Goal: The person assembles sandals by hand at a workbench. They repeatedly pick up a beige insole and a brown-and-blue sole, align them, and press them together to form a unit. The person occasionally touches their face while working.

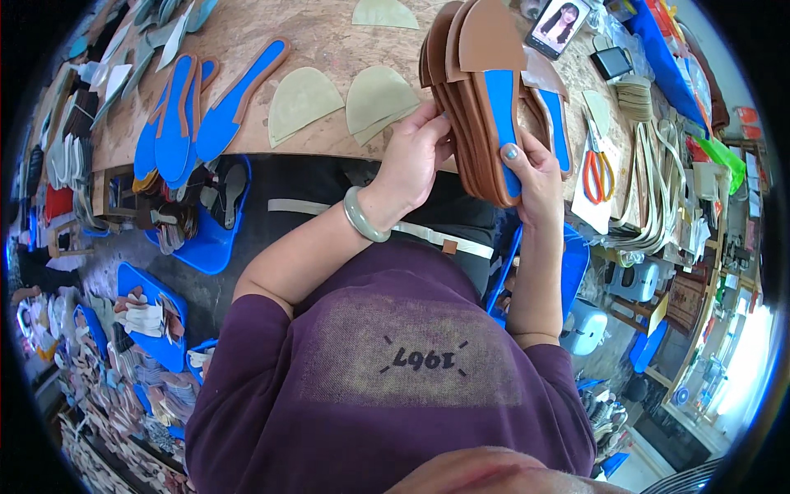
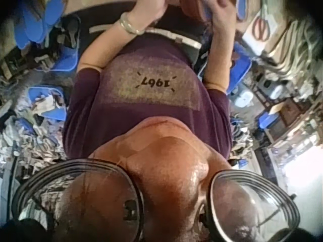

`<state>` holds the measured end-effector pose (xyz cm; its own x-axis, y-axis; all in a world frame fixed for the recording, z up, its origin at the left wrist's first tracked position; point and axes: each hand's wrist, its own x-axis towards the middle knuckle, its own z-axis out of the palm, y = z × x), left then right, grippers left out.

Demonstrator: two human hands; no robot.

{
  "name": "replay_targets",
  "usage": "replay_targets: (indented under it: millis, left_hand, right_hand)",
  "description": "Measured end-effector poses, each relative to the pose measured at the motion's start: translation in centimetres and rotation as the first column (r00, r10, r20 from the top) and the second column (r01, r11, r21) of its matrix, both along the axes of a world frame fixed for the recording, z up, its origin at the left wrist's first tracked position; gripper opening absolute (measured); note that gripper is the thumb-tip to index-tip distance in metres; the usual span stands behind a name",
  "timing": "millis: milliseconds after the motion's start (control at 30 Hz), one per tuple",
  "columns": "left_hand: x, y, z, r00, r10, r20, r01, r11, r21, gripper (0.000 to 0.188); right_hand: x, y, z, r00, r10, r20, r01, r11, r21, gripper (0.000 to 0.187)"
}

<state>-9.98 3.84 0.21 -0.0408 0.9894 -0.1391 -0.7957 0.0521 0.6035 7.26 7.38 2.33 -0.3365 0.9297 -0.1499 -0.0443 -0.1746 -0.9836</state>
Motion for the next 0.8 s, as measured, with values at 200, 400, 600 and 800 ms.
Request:
replay_targets:
  millis: [200, 400, 600, 800]
  left_hand:
    - [-0.1, 0.2, -0.2, 1.000, 0.008, 0.029, -0.007, 1.000, -0.024, 0.033]
    - [-0.4, 1.0, -1.9, 0.992, -0.076, -0.103, 0.078, 0.997, 0.018, 0.031]
    - [-2.2, -0.7, -1.2, 0.801, 0.076, -0.593, 0.031, 0.985, 0.169, 0.046]
    - [-10.8, -4.8, 0.2, 0.067, 0.431, -0.900, -0.119, 0.899, 0.422, 0.034]
  right_hand:
    - [-0.4, -0.1, -1.1, 0.997, 0.029, 0.077, -0.038, 0.991, 0.125, 0.054]
    - [-0.2, 1.5, -2.4, 0.996, -0.035, 0.080, 0.027, 0.994, 0.108, 0.053]
    - [0.4, 6.9, -1.0, 0.914, -0.031, 0.404, -0.089, 0.957, 0.275, 0.051]
    - [-0.2, 7.4, -1.3, 0.558, -0.441, 0.703, -0.223, 0.736, 0.639, 0.042]
